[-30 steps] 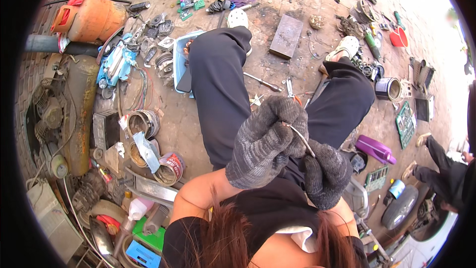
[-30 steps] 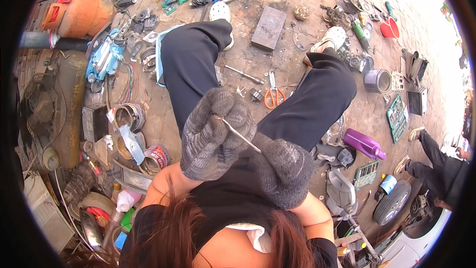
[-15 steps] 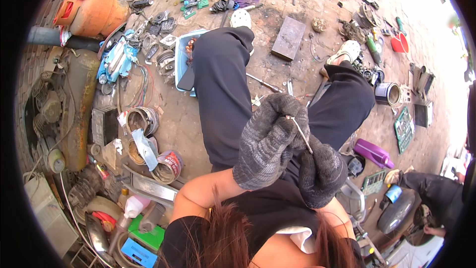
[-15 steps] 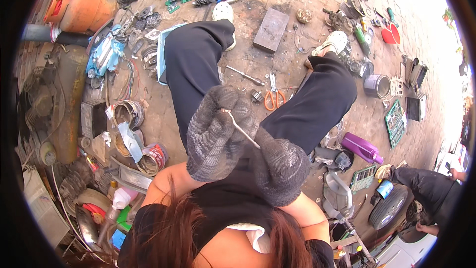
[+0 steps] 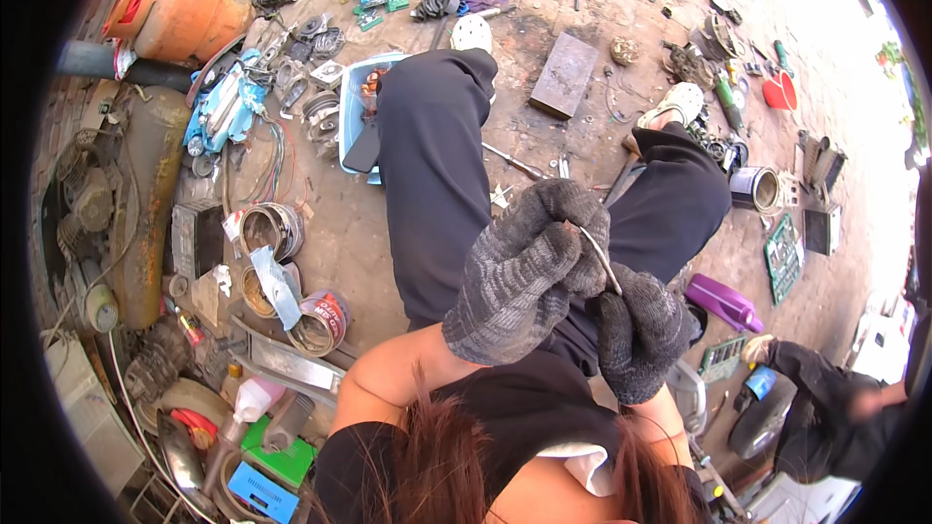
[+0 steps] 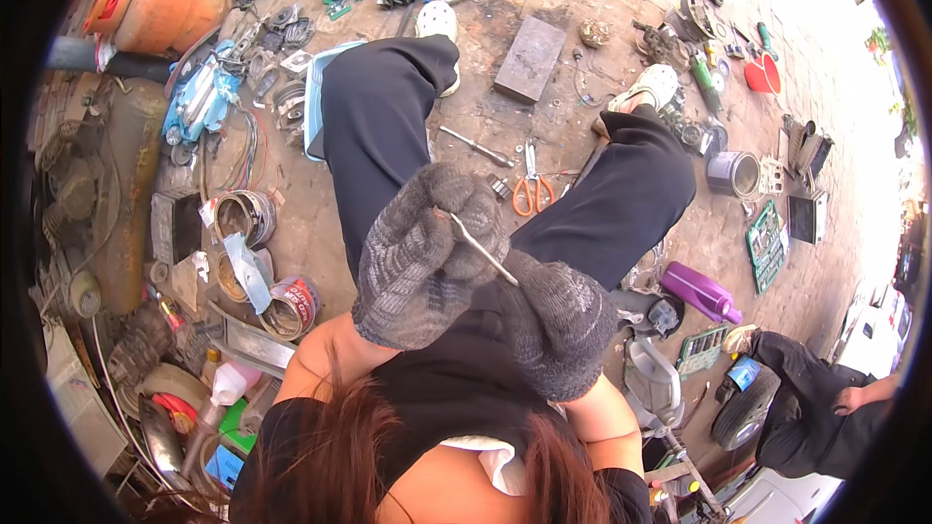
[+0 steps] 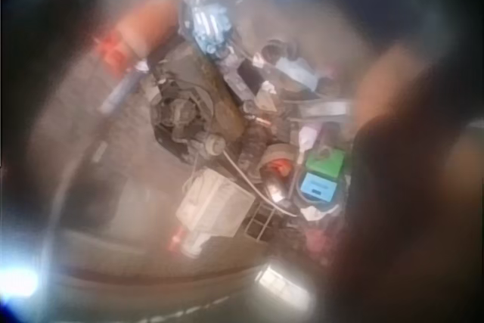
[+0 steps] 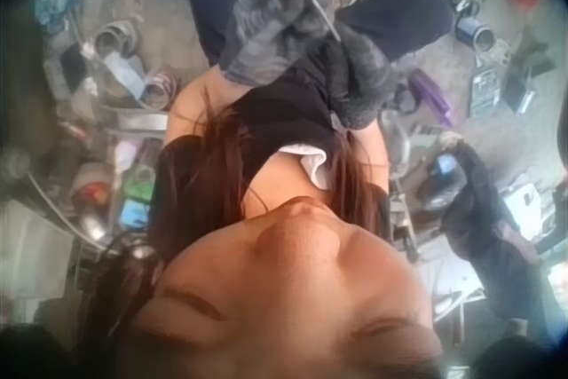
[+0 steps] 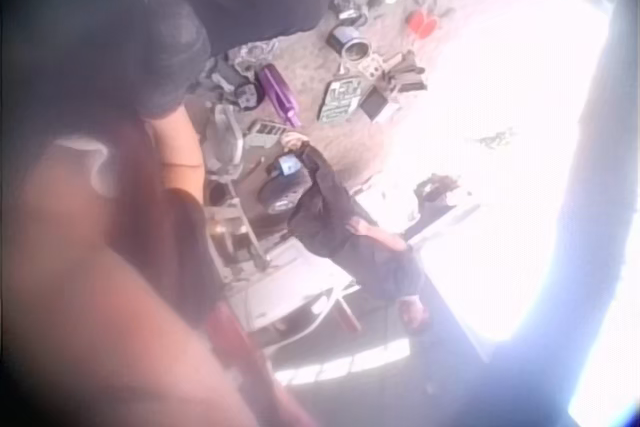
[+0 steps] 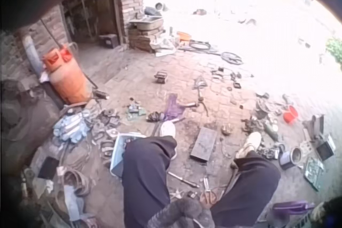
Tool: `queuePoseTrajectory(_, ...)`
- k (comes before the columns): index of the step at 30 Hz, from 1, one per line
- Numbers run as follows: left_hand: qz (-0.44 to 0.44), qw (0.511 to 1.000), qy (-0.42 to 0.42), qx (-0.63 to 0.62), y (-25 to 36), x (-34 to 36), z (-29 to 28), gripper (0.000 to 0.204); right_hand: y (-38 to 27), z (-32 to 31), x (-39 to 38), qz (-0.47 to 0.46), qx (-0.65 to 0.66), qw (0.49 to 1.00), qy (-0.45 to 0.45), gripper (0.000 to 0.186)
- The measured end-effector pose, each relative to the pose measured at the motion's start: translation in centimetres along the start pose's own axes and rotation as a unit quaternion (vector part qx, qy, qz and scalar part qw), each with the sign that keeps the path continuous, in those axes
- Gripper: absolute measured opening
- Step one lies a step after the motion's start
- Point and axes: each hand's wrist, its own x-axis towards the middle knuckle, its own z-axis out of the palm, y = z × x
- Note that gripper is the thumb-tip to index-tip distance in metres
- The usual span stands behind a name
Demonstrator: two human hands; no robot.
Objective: The person sits on the floor and uses a screwdriver to manipulate a small electronic component. They then use scissors to cut a wire and continue adjusting the component with the screwdriver.
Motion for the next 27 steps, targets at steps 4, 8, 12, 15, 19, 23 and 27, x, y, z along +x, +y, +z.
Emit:
queuePoseTrajectory(4,-0.001,1.0,0.004,0.001,0.06,-0.05,0.05,0.025,0.31,-0.06,-0.28,-0.018,0.001,1.0,-0.002,0.024)
queuePoseTrajectory(8,-0.003,0.999,0.032,0.011,0.19,-0.06,0.64,0.025,0.17,0.04,-0.05,-0.015,-0.004,1.0,0.008,0.015)
queuePoseTrajectory(12,0.005,1.0,0.011,0.005,0.12,-0.01,0.39,0.024,0.19,0.13,-0.09,-0.017,-0.008,1.0,0.013,0.015)
queuePoseTrajectory(15,0.013,1.0,0.01,0.009,-0.17,-0.09,0.33,0.025,0.25,-0.06,0.03,-0.031,0.003,0.999,0.015,0.016)
queuePoseTrajectory(19,-0.002,1.0,0.02,0.022,-0.09,-0.11,0.23,0.026,0.04,-0.14,0.0,-0.014,0.004,1.0,0.005,0.02)
queuePoseTrajectory(23,0.014,0.999,0.026,0.017,-0.2,-0.03,0.49,0.026,0.39,0.22,-0.31,-0.027,-0.001,0.999,0.017,0.026)
queuePoseTrajectory(27,0.01,0.997,0.062,0.052,-0.27,-0.23,0.94,0.026,0.62,0.44,-0.36,-0.027,0.014,0.999,0.022,0.024)
